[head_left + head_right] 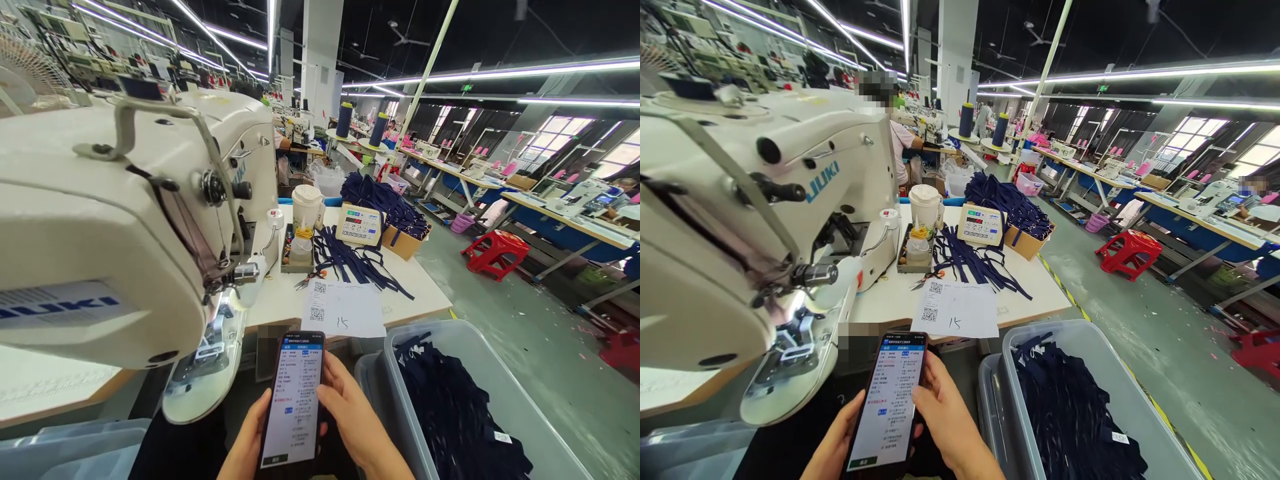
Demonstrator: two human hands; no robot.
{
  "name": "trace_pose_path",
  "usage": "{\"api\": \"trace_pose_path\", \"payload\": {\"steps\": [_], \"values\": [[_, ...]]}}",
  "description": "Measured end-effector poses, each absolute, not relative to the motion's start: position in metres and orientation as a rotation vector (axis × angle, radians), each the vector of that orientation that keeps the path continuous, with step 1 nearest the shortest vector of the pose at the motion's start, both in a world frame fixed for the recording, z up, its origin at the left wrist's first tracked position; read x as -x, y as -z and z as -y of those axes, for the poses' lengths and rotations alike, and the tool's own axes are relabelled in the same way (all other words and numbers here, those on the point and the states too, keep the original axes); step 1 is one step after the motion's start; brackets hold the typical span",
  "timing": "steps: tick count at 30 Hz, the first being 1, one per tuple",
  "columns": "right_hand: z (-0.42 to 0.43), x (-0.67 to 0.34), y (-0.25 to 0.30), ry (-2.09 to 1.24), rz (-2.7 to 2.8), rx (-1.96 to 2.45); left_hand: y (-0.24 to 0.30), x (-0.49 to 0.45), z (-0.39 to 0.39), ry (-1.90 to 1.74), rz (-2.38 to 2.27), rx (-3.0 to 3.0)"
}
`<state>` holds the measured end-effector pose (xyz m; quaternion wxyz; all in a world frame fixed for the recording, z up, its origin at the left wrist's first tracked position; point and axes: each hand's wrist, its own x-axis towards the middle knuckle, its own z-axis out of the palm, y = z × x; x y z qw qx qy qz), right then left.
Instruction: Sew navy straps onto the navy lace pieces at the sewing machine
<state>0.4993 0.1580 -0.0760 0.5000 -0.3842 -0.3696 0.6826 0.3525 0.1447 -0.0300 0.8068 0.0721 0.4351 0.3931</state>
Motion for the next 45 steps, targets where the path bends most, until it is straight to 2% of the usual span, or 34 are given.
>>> {"api": "trace_pose_path", "payload": {"steps": [4,11,19,45], "values": [[-0.147,-0.496,0.083,-1.733,0.852,0.938,0.019,-0.355,-0.146,-0.890,-0.978,-0.112],[-0.141,-0.493,0.081,-1.794,0.807,0.836,0.038,-0.351,-0.144,-0.966,-1.071,-0.098],[-0.141,-0.493,0.079,-1.861,0.753,0.864,0.034,-0.354,-0.143,-1.006,-1.161,-0.004],[-0.141,-0.491,0.084,-1.829,0.779,0.842,0.029,-0.358,-0.140,-1.031,-1.175,-0.042]]}}
